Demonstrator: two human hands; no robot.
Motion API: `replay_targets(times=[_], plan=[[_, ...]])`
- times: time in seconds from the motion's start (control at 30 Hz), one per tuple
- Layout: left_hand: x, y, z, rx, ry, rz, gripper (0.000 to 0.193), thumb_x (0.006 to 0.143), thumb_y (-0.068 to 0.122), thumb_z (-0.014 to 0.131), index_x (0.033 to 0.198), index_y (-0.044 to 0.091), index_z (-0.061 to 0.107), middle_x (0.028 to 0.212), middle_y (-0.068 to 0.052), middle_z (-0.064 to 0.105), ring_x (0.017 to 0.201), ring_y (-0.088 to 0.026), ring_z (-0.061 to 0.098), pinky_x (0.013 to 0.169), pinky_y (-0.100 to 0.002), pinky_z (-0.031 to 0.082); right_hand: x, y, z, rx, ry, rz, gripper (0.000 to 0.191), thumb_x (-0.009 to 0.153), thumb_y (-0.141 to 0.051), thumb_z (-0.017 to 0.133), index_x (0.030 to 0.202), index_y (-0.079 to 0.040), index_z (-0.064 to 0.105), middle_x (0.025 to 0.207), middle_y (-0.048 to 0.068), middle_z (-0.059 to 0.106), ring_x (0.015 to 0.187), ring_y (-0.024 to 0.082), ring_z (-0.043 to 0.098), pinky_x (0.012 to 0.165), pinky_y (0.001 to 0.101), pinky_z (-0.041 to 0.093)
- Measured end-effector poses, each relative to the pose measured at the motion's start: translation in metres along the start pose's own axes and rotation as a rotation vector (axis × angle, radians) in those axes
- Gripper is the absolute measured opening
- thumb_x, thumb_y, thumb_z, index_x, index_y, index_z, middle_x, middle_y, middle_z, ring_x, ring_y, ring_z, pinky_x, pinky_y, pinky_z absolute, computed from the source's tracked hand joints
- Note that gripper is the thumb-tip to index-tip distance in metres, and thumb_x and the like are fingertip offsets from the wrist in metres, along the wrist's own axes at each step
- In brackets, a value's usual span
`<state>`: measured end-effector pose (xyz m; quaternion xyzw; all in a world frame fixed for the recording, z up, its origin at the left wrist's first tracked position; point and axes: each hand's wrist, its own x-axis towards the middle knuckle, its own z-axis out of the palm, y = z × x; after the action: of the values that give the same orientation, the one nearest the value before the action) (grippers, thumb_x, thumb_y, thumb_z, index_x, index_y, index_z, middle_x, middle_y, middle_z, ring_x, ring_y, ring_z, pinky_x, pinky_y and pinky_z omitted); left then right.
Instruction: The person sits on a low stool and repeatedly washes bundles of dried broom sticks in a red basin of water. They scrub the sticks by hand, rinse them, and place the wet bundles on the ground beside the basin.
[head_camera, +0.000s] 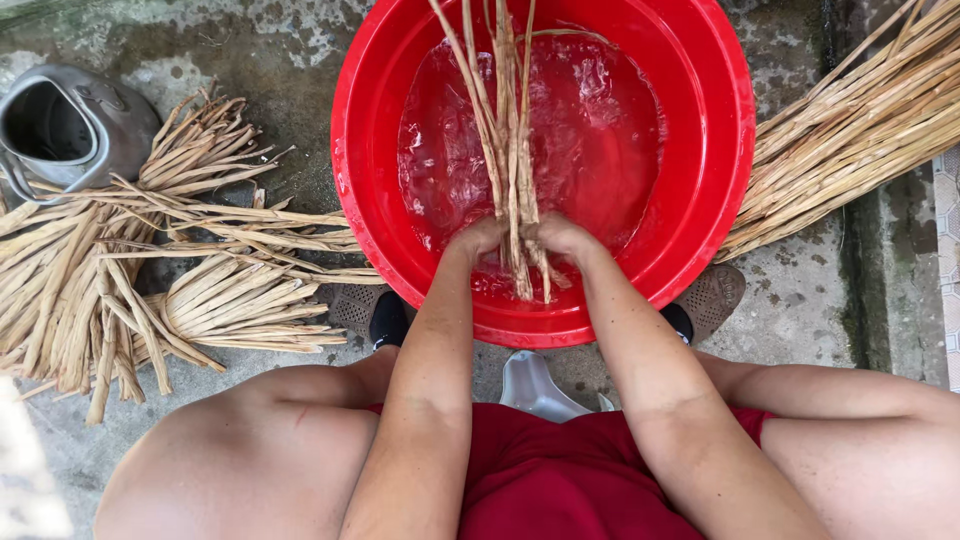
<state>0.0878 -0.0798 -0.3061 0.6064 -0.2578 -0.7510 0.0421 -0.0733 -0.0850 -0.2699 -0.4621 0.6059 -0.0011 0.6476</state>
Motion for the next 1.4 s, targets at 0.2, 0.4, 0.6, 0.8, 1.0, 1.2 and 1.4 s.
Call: replay_targets(times=[0.2,0.4,0.6,0.8,1.0,1.2,1.4], plan=[[0.009,-0.001,0.0,-0.439,0.048,0.179,0.047,0.101,0.025,0.057,0.143,0.004,0.054,0.13,-0.021,0.064,0.11,-0.032,0.066,0.09,-0.052,0.06,-0.02,-0.012,-0.011,0.561,0.133,-0.026,0.054,0.101,-0.035,0.07,0.144,-0.006,0.058,0.131,0.006,0.061,0.119,0.014,0.049,0.109,0.0424,0.035],[0.01,-0.003,0.004,0.031,0.206,0.143,0.055,0.092,0.026,0.071,0.141,0.003,0.061,0.131,-0.022,0.069,0.12,-0.034,0.07,0.101,-0.05,0.057,-0.011,-0.003,-0.006,0.528,0.063,0.05,0.044,0.091,-0.016,0.069,0.132,0.0,0.063,0.094,0.017,0.075,0.068,0.019,0.068,0.061,0.0323,0.061],[-0.011,0.007,0.005,-0.27,0.313,-0.012,0.075,0.103,0.053,0.056,0.16,0.017,0.025,0.159,-0.016,0.037,0.135,-0.033,0.043,0.113,-0.061,0.034,-0.017,-0.002,-0.019,0.47,0.5,0.06,0.034,0.106,-0.026,0.057,0.134,-0.008,0.065,0.091,0.013,0.066,0.065,0.019,0.052,0.049,0.0329,0.043],[0.015,0.0,0.017,-0.64,-0.062,0.238,0.061,0.104,0.048,0.053,0.142,0.001,0.052,0.125,-0.021,0.058,0.108,-0.031,0.06,0.094,-0.049,0.057,-0.015,-0.046,0.083,0.757,0.345,-0.354,0.041,0.105,-0.032,0.05,0.126,0.001,0.06,0.101,0.02,0.061,0.091,0.031,0.06,0.082,0.0538,0.054],[0.017,0.011,0.028,-0.885,-0.137,0.411,0.051,0.104,0.04,0.053,0.132,-0.001,0.057,0.112,-0.016,0.066,0.103,-0.029,0.065,0.091,-0.044,0.058,-0.004,-0.036,0.04,0.449,0.562,-0.266,0.029,0.104,-0.027,0.046,0.119,-0.007,0.06,0.087,0.007,0.062,0.067,0.016,0.059,0.052,0.0323,0.052],[0.013,0.029,0.05,-0.853,-0.219,0.446,0.051,0.112,0.051,0.046,0.118,0.004,0.066,0.089,-0.003,0.06,0.073,-0.015,0.06,0.061,-0.031,0.056,-0.007,-0.045,0.031,0.433,0.702,-0.24,0.023,0.105,-0.025,0.047,0.119,-0.012,0.06,0.086,0.004,0.061,0.053,0.009,0.052,0.038,0.0244,0.044],[0.021,0.017,0.001,-0.83,-0.051,0.5,0.045,0.109,0.049,0.043,0.112,0.008,0.062,0.091,-0.007,0.061,0.072,-0.018,0.059,0.061,-0.035,0.055,-0.008,-0.053,0.078,0.614,0.374,-0.778,0.025,0.107,-0.023,0.046,0.127,-0.013,0.058,0.098,0.008,0.055,0.07,0.009,0.054,0.048,0.0211,0.049]])
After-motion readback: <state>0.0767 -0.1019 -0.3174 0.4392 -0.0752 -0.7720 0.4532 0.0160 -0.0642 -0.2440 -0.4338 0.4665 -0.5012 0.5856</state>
